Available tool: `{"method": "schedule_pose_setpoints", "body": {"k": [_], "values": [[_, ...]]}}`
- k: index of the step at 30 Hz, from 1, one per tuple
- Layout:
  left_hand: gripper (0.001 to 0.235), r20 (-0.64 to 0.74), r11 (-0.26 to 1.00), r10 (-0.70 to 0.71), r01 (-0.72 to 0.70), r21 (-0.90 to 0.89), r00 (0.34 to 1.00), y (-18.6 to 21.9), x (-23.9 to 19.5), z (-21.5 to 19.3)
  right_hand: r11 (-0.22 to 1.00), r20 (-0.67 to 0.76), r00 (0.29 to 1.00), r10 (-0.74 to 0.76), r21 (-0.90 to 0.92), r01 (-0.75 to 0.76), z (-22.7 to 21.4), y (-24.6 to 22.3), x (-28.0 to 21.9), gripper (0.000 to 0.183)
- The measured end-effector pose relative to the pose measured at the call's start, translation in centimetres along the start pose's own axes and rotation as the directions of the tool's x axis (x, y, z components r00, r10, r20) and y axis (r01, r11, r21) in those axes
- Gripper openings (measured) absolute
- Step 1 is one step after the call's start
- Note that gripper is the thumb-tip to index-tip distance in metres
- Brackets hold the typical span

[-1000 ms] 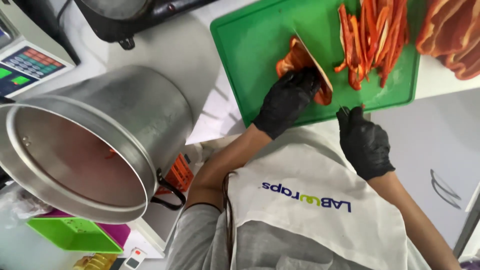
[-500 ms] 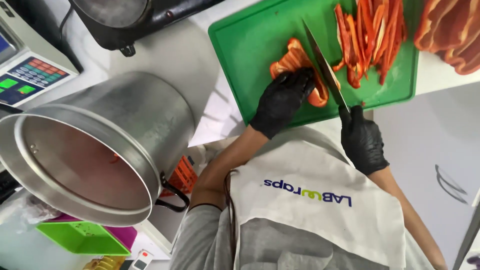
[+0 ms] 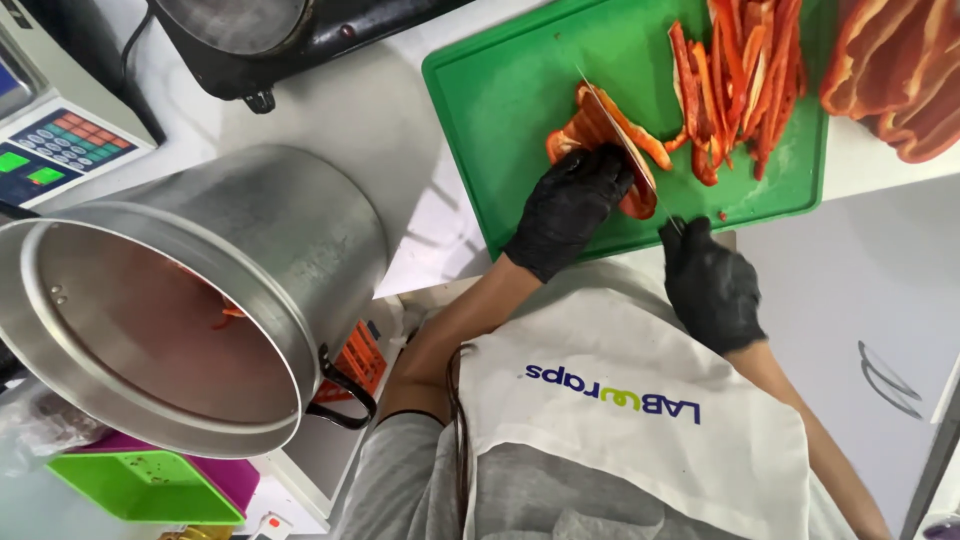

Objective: Slicing red bell peppers on a cutting board using a kitchen knife.

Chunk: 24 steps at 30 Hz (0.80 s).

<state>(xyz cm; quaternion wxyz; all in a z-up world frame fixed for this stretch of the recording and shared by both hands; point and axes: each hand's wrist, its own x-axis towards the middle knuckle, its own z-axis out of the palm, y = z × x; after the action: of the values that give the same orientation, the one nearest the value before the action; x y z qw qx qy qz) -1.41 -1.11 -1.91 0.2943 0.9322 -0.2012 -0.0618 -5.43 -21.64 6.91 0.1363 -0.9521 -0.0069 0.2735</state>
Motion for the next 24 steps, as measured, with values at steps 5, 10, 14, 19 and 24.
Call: {"method": "schedule_pose_setpoints", "body": {"k": [5, 10, 14, 19, 24], "values": [[0.03, -0.004, 1.0, -0.001, 0.001, -0.032, 1.0, 0.3, -0.7, 0.3, 0.998, -0.005, 0.998, -0.063, -0.013, 0.062, -1.0, 0.0, 0.2, 0.031], [0.03, -0.039, 1.0, 0.012, -0.013, -0.006, 0.999, -0.6, 0.0, 1.0, 0.997, 0.01, 0.997, -0.074, -0.011, 0.074, 2.7, 1.6, 3.3, 0.029], [0.026, -0.036, 0.985, -0.047, 0.041, -0.165, 0.998, -0.5, -2.0, 1.4, 0.991, -0.12, 0.986, -0.117, 0.044, 0.123, 4.0, 2.0, 2.1, 0.027], [0.025, -0.112, 0.983, -0.001, -0.02, -0.183, 0.994, -1.7, -0.6, 1.4, 0.987, 0.048, 0.997, 0.054, 0.15, -0.061, 5.8, 6.9, -2.8, 0.027], [0.032, 0.047, 0.991, 0.095, -0.099, 0.09, 0.994, -0.8, -0.8, 0.1, 0.99, -0.055, 0.997, 0.051, 0.134, -0.044, 1.9, 3.5, -3.5, 0.027]]}}
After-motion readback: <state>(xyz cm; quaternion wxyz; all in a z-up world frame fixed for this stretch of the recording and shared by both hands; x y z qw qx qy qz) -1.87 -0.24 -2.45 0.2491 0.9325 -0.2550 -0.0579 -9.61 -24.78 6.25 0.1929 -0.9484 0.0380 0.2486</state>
